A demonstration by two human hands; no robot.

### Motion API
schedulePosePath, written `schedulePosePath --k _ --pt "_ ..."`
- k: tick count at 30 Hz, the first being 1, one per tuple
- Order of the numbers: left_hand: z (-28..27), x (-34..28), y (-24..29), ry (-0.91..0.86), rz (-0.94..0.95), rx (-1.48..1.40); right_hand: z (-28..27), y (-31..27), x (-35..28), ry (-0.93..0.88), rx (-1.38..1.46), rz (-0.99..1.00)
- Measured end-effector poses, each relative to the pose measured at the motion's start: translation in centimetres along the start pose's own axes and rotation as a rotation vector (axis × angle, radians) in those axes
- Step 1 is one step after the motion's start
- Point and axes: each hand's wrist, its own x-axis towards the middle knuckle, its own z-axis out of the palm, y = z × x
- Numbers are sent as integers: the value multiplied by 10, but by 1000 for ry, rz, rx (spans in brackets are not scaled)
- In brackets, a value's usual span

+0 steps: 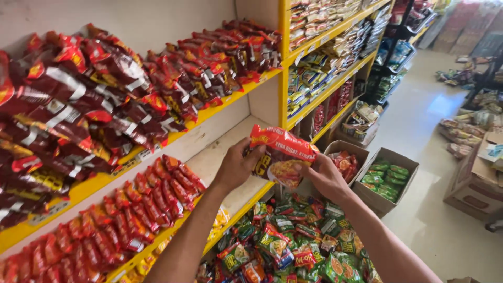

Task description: Stocking instant noodle packets from a pile on the floor onto yellow shelves.

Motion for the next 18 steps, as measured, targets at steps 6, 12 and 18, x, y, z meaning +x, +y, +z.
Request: schedulePosePath --k 6,12,18 --pt "-11 78 27 -58 153 70 -21 -55 41 92 57 -15" --pt "-18 123 25 -24 219 105 -35 -57 87 106 55 -150" --pt "-21 182 -27 108 176 468 -87 -10 165 248 -266 -318"
